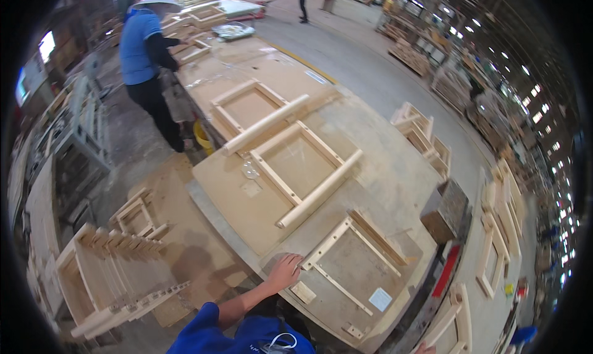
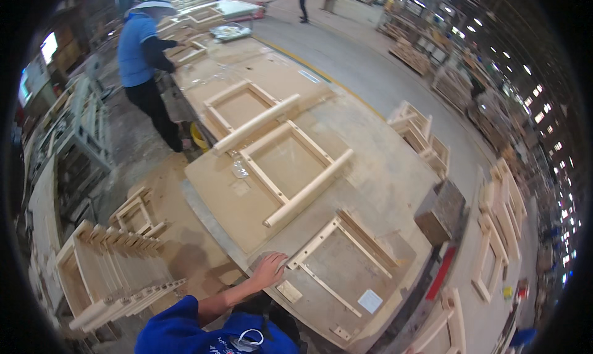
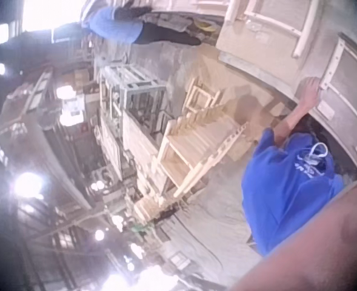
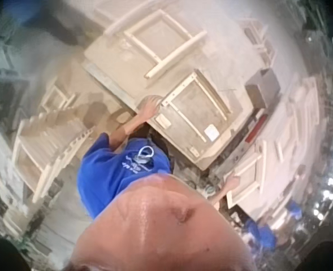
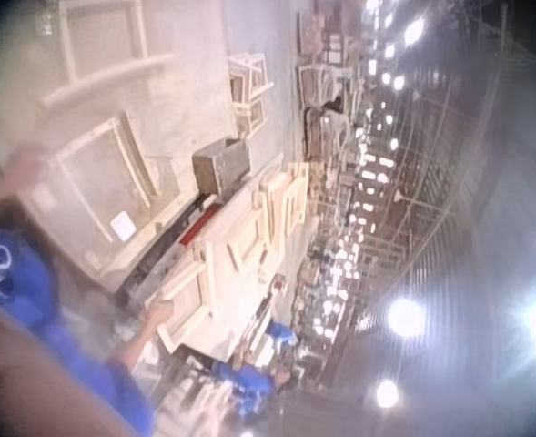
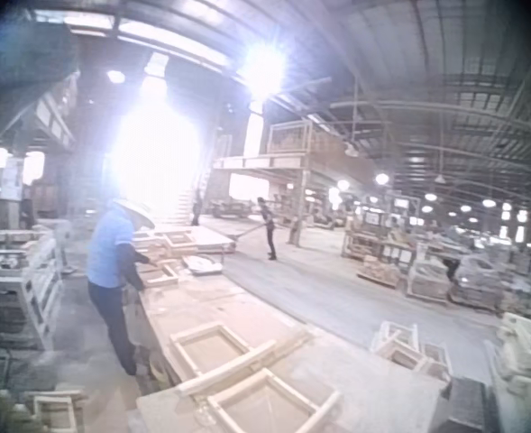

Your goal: The person assembles wooden chair frames by inserting dowels into pre-drilled holes and tapping them into place. They repeatedly pick up frames, align dowels, and place the assembled units on a nearby table.

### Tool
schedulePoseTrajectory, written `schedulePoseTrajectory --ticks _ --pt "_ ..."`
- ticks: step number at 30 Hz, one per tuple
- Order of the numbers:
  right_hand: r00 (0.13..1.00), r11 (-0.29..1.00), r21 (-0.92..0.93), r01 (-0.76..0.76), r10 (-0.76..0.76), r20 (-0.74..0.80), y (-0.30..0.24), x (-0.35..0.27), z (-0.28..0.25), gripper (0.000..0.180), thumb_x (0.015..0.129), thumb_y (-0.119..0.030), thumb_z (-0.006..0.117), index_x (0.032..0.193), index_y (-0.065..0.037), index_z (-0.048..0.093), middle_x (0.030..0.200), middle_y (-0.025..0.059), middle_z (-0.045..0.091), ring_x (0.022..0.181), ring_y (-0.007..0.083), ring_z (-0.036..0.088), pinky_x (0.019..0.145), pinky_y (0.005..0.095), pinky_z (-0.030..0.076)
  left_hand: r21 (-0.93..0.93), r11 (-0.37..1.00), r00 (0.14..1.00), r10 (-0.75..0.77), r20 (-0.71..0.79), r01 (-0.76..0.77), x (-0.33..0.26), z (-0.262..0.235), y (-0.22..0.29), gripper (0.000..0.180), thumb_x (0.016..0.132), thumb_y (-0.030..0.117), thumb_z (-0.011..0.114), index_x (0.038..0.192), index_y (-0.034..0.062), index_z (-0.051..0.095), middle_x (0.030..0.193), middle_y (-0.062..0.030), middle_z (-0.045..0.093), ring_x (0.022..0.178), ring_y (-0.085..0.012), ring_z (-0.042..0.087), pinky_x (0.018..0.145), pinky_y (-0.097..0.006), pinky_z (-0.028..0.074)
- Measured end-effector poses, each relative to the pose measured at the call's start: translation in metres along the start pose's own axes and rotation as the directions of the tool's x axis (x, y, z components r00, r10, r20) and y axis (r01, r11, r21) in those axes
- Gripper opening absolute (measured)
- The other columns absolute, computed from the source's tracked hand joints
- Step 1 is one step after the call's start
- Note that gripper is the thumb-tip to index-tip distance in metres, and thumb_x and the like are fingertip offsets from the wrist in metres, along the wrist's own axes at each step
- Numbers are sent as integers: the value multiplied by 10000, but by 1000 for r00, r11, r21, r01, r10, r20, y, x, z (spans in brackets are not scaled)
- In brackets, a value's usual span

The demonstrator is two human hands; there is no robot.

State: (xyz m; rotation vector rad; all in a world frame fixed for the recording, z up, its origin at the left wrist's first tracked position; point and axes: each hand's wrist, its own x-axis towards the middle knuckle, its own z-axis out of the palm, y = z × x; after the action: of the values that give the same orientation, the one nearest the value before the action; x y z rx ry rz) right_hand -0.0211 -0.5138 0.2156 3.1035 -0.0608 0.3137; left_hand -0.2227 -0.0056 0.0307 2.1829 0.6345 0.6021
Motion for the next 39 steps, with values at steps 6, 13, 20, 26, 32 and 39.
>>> schedulePoseTrajectory --ticks 6,13,20,26,32,39 --pt "994 981 194 6 -28 106 -4 -60 -111 473 853 -425 683 767 30 587 599 144 515 577 290 453 577 432 393 -203 965 977 189 100 -166 17 42 68 344 820 73 637 1159 42 585 1159 -133 603 1109 -314 560 939 -418 466" --pt "930 693 637 -337 140 340 42 -145 -267 182 794 -129 736 809 -44 575 691 -33 552 628 57 487 587 221 396 -589 772 880 428 203 -239 -14 95 217 590 776 171 750 1301 30 520 1336 -157 505 1205 -325 516 1006 -407 436" --pt "987 747 654 -124 24 159 122 -254 -382 275 760 -211 762 836 13 623 760 55 626 675 110 577 614 245 429 -825 506 628 734 259 -251 -119 100 393 1189 665 345 876 1495 -44 120 1532 -261 222 1431 -377 245 1161 -434 252" --pt "910 703 709 -60 -254 329 236 -316 -395 283 850 -268 703 799 8 662 625 39 593 584 74 533 527 239 380 -841 539 481 750 454 -46 -214 150 420 859 660 204 821 1331 -30 339 1312 -191 425 1233 -289 428 1037 -397 359" --pt "828 725 604 -330 -85 554 370 -412 -379 313 985 -334 563 908 -59 692 645 -32 561 648 31 483 572 225 383 -883 361 418 782 462 300 -391 130 505 383 678 57 720 1036 -37 620 940 -101 673 893 -185 661 806 -332 531" --pt "657 244 885 -396 749 88 510 -516 -285 368 957 -313 599 1176 -19 575 952 86 654 839 160 608 765 303 491 -303 444 145 354 924 844 -573 207 452 441 692 -68 565 1126 -45 489 979 -109 575 892 -230 609 788 -361 521"
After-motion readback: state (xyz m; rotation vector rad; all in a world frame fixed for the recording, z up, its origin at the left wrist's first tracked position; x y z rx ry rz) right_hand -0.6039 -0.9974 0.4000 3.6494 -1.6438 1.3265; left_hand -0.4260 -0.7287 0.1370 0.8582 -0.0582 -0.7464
